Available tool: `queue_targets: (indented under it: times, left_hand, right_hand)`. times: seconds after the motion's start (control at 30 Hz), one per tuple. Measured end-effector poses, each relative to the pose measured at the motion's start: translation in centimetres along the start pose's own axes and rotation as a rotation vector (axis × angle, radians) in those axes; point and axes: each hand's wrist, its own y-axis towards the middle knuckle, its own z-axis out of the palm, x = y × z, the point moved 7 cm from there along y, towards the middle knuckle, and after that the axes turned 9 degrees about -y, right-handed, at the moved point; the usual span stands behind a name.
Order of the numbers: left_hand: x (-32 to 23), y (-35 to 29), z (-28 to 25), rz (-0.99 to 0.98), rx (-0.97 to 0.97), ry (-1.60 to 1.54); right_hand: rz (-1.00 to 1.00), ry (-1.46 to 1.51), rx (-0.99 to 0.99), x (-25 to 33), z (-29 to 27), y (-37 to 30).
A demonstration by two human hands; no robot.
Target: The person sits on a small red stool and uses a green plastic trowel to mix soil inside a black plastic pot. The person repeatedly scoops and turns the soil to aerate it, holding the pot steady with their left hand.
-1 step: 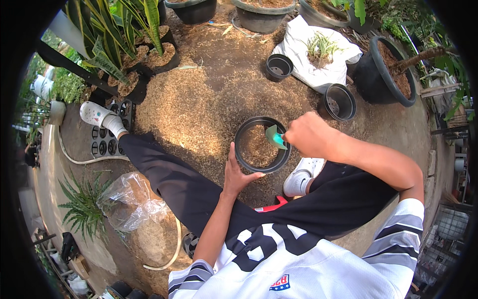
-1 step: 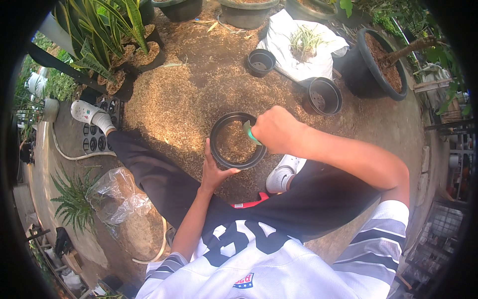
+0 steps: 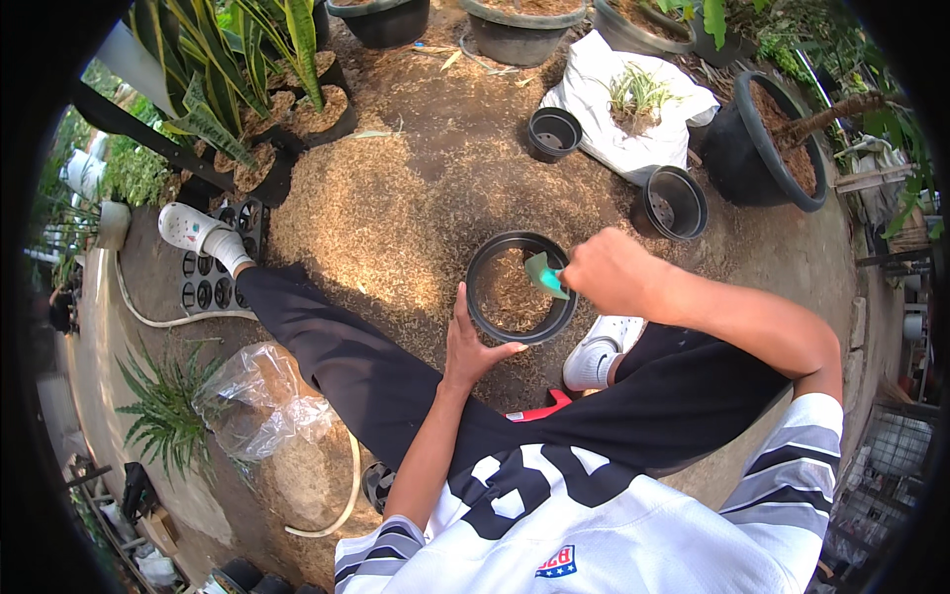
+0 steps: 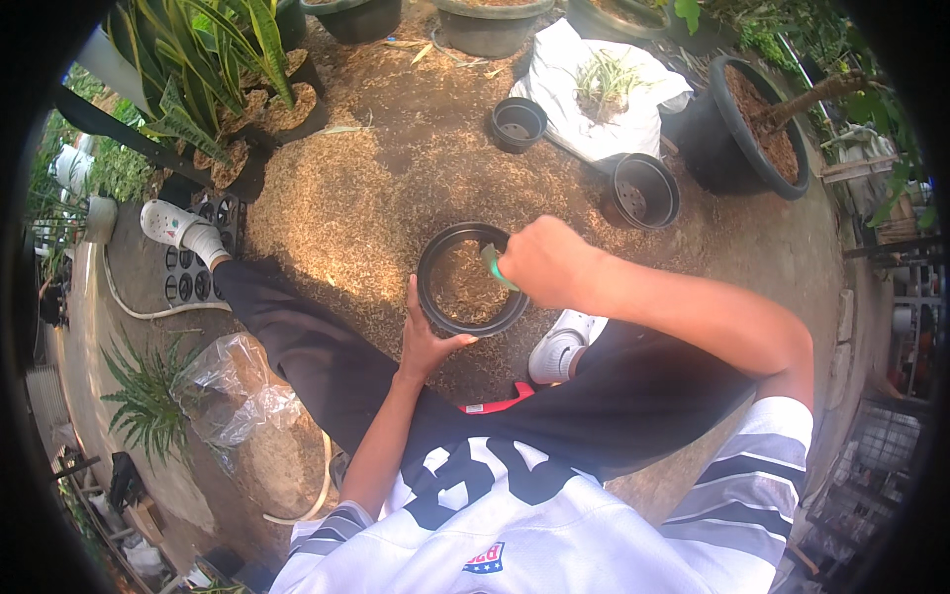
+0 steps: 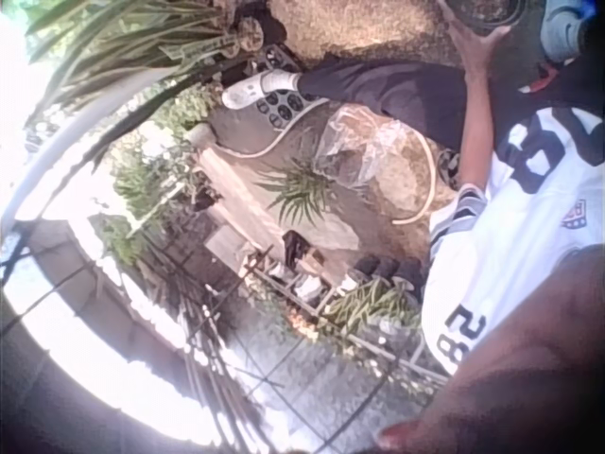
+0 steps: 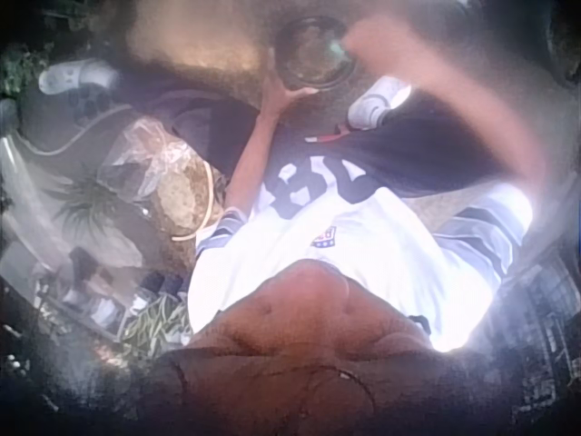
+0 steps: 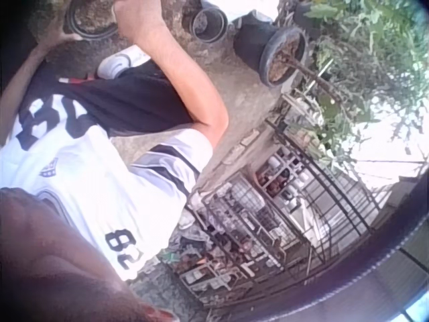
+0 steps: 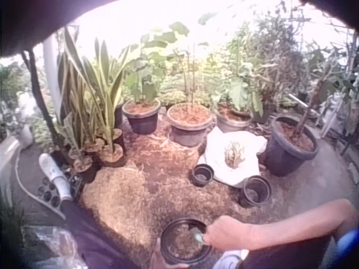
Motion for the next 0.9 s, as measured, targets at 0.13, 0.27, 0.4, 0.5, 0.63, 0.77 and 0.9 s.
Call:
queue_targets:
  times: [0.13,0.27,0.4,0.5,0.63,0.77,0.9]
  left_hand:
    - [0.0,0.1,0.1,-0.009,0.009,-0.014]
    - [0.3,-0.1,0.0,-0.032,-0.001,0.012]
    - [0.4,0.1,0.1,-0.024,0.012,0.009]
    - [0.5,-0.1,0.0,-0.023,0.003,-0.006]
    - [0.8,-0.2,0.0,-0.037,0.004,0.0]
    - [0.6,-0.1,0.0,-0.034,0.011,-0.005]
    - [0.4,-0.2,0.0,0.001,0.012,0.007]
  right_hand:
    - [-0.074,0.087,-0.057,0.9,1.6,0.1]
    - [-0.02,0.071,-0.054,-0.2,0.7,0.2]
    - [-0.043,0.021,0.014,0.7,2.5,0.3]
    - [-0.089,0.111,-0.03,1.2,1.3,0.4]
    - [-0.008,0.221,-0.141,-0.8,-1.0,0.0]
    - [0.0,0.1,0.006,0.0,3.0,1.1]
    - [-0.021,0.146,0.124,-0.4,1.6,0.5]
